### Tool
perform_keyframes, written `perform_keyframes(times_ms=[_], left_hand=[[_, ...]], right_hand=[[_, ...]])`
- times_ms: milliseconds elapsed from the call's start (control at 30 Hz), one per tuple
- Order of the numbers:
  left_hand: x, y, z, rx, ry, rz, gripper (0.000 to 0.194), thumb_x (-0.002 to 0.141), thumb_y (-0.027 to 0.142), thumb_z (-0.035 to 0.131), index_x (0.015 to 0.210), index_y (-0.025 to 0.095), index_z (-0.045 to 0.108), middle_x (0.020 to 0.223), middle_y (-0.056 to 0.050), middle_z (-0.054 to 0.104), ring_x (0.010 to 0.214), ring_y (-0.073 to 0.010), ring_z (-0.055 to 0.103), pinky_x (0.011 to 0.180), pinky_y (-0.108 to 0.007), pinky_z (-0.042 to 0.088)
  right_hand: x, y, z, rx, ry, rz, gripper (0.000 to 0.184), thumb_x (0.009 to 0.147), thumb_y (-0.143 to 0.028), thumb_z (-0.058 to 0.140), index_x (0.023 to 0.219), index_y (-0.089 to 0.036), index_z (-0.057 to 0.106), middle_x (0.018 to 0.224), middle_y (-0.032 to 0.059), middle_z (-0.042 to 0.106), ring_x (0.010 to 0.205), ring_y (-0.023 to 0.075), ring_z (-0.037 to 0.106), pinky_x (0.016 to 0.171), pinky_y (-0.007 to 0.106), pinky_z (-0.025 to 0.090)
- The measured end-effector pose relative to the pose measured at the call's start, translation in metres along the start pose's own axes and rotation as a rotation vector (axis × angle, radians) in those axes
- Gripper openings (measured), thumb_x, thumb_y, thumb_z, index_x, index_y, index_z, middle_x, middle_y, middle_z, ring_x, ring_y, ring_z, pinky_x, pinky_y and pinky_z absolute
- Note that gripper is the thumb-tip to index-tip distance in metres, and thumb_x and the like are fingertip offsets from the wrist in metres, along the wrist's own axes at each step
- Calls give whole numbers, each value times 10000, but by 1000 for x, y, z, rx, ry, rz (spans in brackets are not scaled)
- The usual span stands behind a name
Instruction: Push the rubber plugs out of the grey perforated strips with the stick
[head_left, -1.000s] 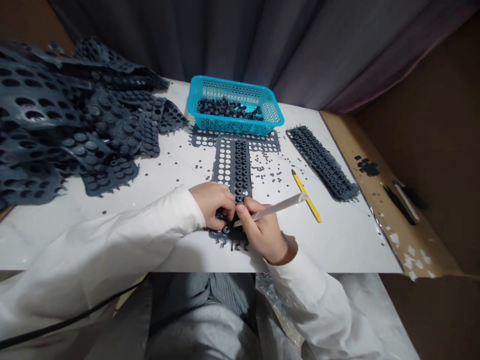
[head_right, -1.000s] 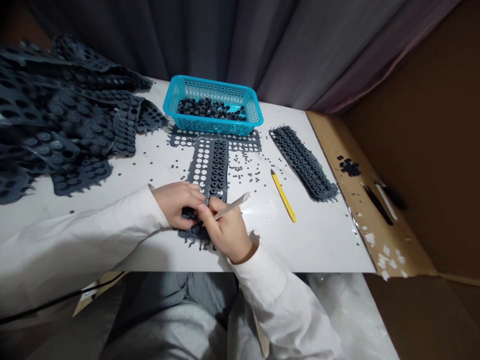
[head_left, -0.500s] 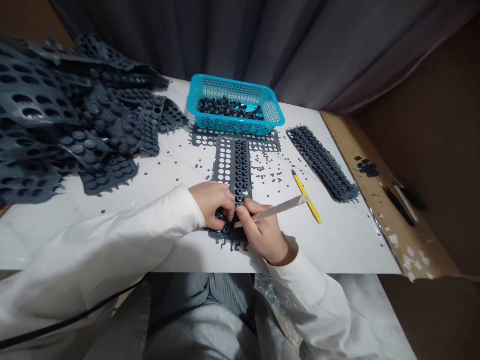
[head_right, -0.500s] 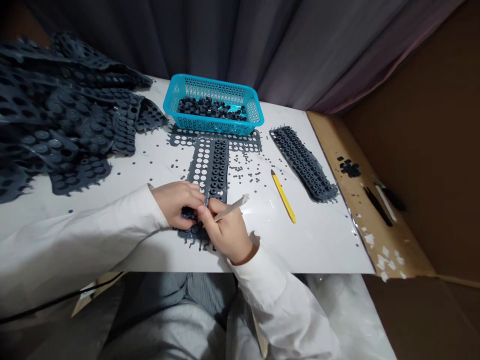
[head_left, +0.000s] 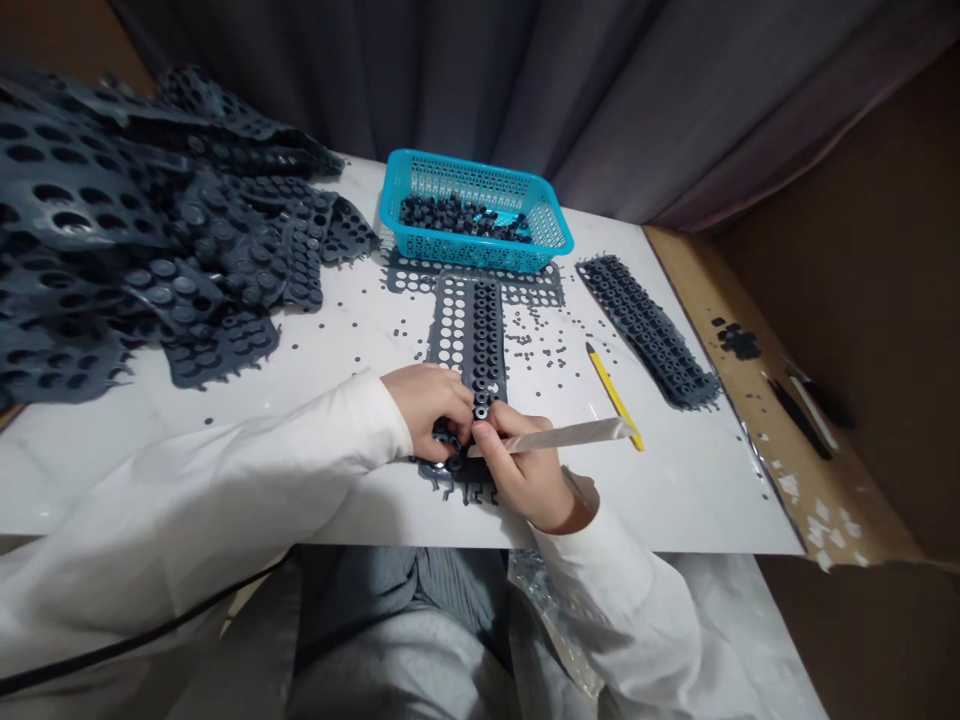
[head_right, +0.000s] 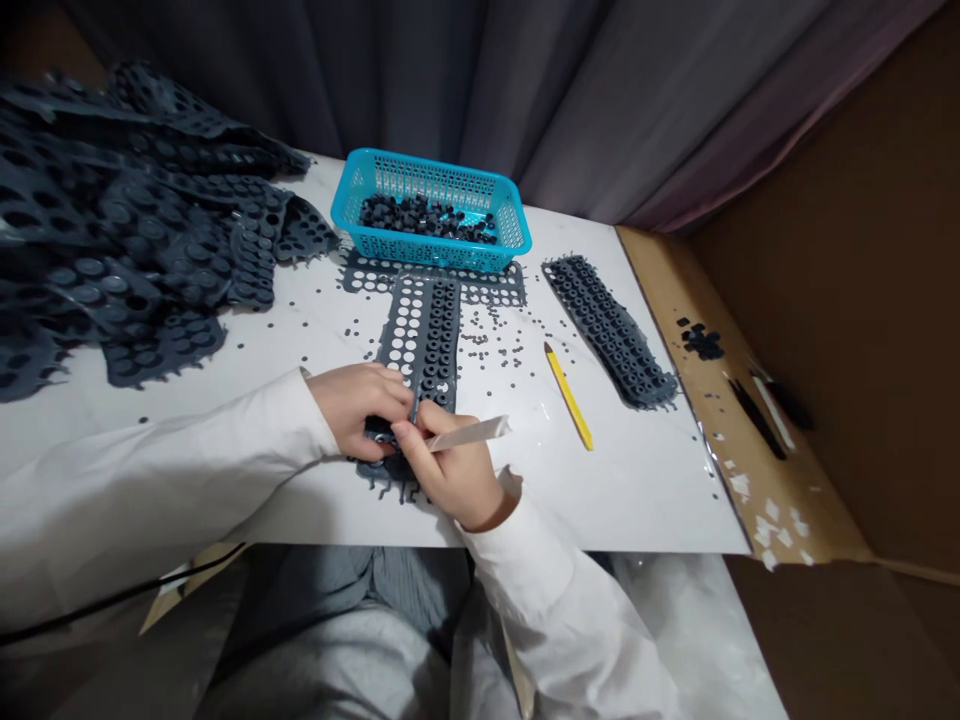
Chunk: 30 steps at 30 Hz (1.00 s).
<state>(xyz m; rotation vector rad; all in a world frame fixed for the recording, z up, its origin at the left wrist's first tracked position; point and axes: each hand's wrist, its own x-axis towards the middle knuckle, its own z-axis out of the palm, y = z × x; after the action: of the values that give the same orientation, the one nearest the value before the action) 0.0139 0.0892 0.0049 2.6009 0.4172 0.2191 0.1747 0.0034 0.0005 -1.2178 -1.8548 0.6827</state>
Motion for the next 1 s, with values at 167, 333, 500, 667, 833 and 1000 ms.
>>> perform_keyframes(times_ms=[167, 333, 500, 667, 833, 1000], left_hand=[[1, 1, 2, 65, 2, 48, 51, 625, 205, 654, 674, 216, 660, 683, 12, 624, 719, -164, 503, 656, -296, 328], [-1, 2, 3, 140, 12, 116, 36, 669, 191, 643, 694, 211, 659, 718, 7, 643, 730, -164, 520, 669, -309, 326], [0, 2, 3, 206, 5, 138, 25, 707, 212, 630, 695, 192, 640, 747, -20, 643, 751, -172, 533, 707, -316, 341], [0, 1, 4, 201, 2, 151, 65, 741, 221, 604, 697, 179, 625, 742, -39, 641, 745, -184, 536, 696, -323, 347], [-7, -6, 4, -51, 87, 100, 52, 769, 201, 588, 747, 167, 621, 756, -30, 659, 750, -158, 567, 732, -287, 386], [-12, -9, 4, -368, 207, -72, 104, 789, 229, 582, 773, 147, 644, 745, -32, 669, 711, -123, 596, 695, -234, 431]], right_hand=[[1, -1, 1, -1, 1, 9, 290, 877, -238, 470, 615, -186, 355, 526, -63, 326, 463, 59, 317, 473, 206, 264], [1, -2, 1, -38, 12, 35, 323, 886, -237, 449, 602, -193, 301, 513, -67, 278, 456, 60, 284, 460, 210, 232], [3, -4, 1, -101, 4, 7, 321, 892, -234, 424, 601, -193, 295, 510, -64, 271, 448, 59, 293, 459, 216, 222], [4, -4, 2, -128, 0, 9, 316, 895, -243, 409, 599, -191, 310, 509, -58, 290, 450, 62, 314, 465, 217, 229], [4, -4, 2, -147, -14, 16, 326, 899, -253, 399, 595, -193, 297, 514, -56, 284, 455, 65, 315, 474, 222, 229], [4, -5, 1, -126, -6, 18, 336, 898, -249, 394, 593, -200, 262, 499, -62, 264, 432, 63, 289, 458, 224, 211]])
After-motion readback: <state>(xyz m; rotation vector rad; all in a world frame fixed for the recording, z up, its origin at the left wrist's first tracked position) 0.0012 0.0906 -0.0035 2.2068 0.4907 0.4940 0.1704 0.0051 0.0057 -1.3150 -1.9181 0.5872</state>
